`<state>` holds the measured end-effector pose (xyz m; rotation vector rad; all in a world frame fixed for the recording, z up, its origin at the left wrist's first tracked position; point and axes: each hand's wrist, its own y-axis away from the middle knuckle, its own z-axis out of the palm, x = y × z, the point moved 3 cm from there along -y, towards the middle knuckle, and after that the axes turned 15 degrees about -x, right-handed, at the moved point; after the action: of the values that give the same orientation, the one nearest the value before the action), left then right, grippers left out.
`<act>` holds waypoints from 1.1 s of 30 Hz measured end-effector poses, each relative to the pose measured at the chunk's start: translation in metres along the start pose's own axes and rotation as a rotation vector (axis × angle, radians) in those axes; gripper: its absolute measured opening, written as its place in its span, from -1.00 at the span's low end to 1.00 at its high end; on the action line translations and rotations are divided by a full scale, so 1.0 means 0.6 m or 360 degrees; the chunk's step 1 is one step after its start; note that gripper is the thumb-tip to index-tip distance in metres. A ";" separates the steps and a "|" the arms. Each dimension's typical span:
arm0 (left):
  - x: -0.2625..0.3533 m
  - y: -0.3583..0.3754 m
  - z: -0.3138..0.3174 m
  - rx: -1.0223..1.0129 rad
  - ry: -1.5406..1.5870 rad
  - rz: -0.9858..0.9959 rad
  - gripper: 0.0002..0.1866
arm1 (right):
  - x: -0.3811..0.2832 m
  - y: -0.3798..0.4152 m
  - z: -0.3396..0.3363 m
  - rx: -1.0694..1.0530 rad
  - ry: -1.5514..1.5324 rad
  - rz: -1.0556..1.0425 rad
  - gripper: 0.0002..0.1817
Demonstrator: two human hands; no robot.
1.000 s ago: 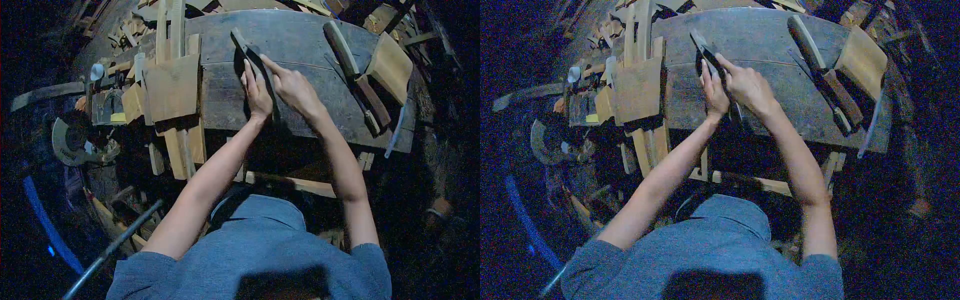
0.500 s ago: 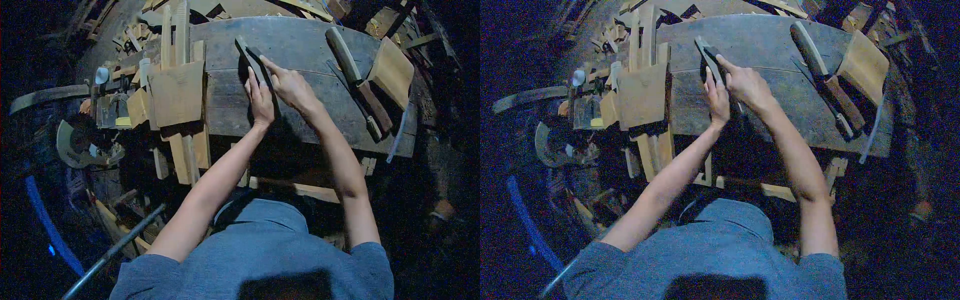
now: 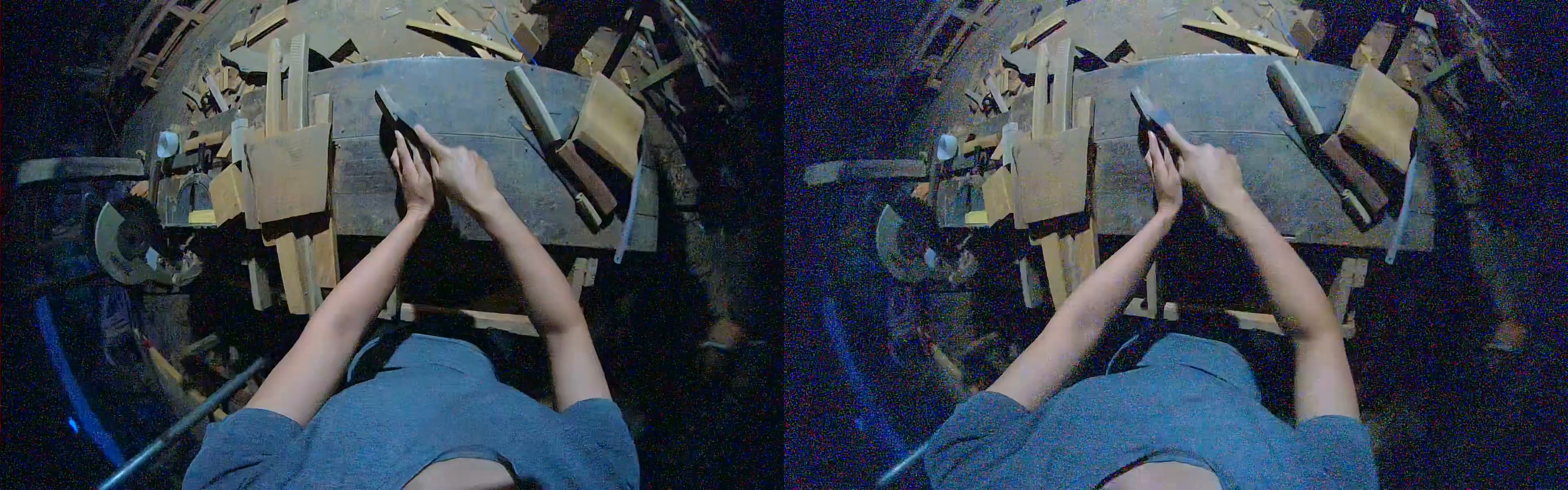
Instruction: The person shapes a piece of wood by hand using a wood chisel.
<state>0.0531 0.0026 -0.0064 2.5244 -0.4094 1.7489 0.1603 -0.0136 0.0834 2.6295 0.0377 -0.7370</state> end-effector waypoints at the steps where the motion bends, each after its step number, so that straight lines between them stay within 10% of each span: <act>1: -0.002 0.005 0.003 0.0034 -0.0086 -0.0081 -0.40 | 0.006 0.025 0.003 -0.0079 0.0007 0.0053 -0.44; 10: 0.036 -0.008 -0.009 -0.0120 -0.0314 -0.0572 0.08 | 0.111 0.221 0.116 0.0030 -0.0544 0.0139 -0.44; 13: -0.040 -0.038 -0.023 -0.0219 -0.0241 -0.0309 0.06 | 0.111 0.267 0.135 0.0013 -0.0682 0.0296 -0.45; 23: 0.058 0.053 -0.154 -0.2053 0.0226 -0.0403 -0.22 | 0.155 0.288 0.142 0.0750 -0.1123 0.0321 -0.12; 27: 0.091 0.072 -0.150 -0.2617 0.0031 -0.0341 -0.26 | 0.161 0.286 0.110 0.0403 -0.1776 0.0370 0.02; 33: 0.057 0.040 -0.110 -0.2992 0.0116 -0.0434 -0.39 | 0.145 0.298 0.178 0.0143 -0.1506 0.0029 -0.17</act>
<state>-0.0017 -0.0149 0.0464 0.9966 -0.9552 0.5370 0.2061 -0.2262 0.0240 2.0891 -0.2892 -1.9064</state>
